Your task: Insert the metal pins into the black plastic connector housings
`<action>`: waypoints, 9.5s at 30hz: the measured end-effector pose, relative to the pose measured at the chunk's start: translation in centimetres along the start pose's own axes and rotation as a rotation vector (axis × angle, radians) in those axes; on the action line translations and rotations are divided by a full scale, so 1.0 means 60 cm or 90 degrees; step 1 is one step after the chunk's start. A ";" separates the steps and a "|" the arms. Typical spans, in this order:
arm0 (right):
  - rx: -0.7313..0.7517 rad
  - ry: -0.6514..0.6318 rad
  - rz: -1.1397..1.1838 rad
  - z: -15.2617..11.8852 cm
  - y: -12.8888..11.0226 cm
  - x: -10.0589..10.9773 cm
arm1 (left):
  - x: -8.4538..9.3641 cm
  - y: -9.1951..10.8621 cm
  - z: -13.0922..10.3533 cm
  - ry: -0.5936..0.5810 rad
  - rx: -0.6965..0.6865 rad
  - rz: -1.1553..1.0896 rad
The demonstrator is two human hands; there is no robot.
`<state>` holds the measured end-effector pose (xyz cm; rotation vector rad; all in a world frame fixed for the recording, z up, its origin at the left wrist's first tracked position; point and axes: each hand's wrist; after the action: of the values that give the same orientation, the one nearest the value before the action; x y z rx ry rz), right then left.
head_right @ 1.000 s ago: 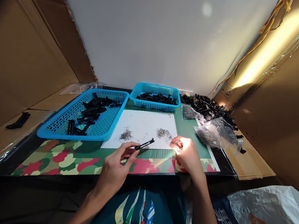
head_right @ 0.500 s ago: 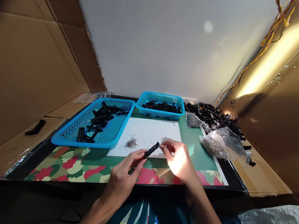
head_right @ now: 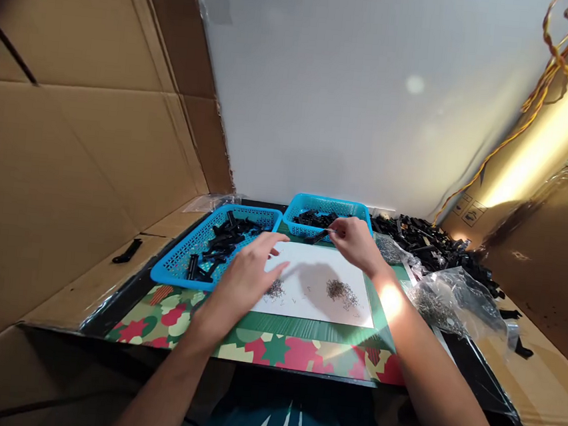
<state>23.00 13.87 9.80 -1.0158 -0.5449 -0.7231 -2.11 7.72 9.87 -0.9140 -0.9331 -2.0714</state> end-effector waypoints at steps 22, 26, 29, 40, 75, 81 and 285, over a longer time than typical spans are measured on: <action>-0.162 -0.131 0.118 -0.215 0.082 0.037 | 0.103 -0.167 0.062 -0.163 0.174 0.300; -0.185 -0.126 0.147 -0.237 0.080 0.028 | 0.121 -0.151 0.058 -0.036 0.153 0.257; -0.177 -0.151 0.152 -0.233 0.074 0.032 | 0.121 -0.129 0.045 0.075 0.122 0.147; -0.161 -0.245 0.150 -0.242 0.036 0.053 | 0.029 -0.007 -0.037 0.160 0.084 -0.457; -0.145 0.108 0.300 -0.292 -0.077 -0.029 | -0.078 0.078 -0.109 -0.194 0.175 -0.638; -0.174 0.023 0.297 -0.296 -0.068 -0.018 | -0.081 0.070 -0.114 -0.235 0.177 -0.653; -0.213 0.157 0.166 -0.265 -0.036 -0.056 | -0.109 0.076 -0.135 -0.187 0.065 -0.297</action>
<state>20.42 -0.20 1.79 -1.2592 -0.0737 -0.7065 2.40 0.69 2.10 -1.0390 -1.5133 -2.2757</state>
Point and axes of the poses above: each hand's wrist, its own z-axis towards the middle knuckle, its own x-axis out of the back of the hand, y = z × x, and after that the axes turned 4 degrees about y, right-handed
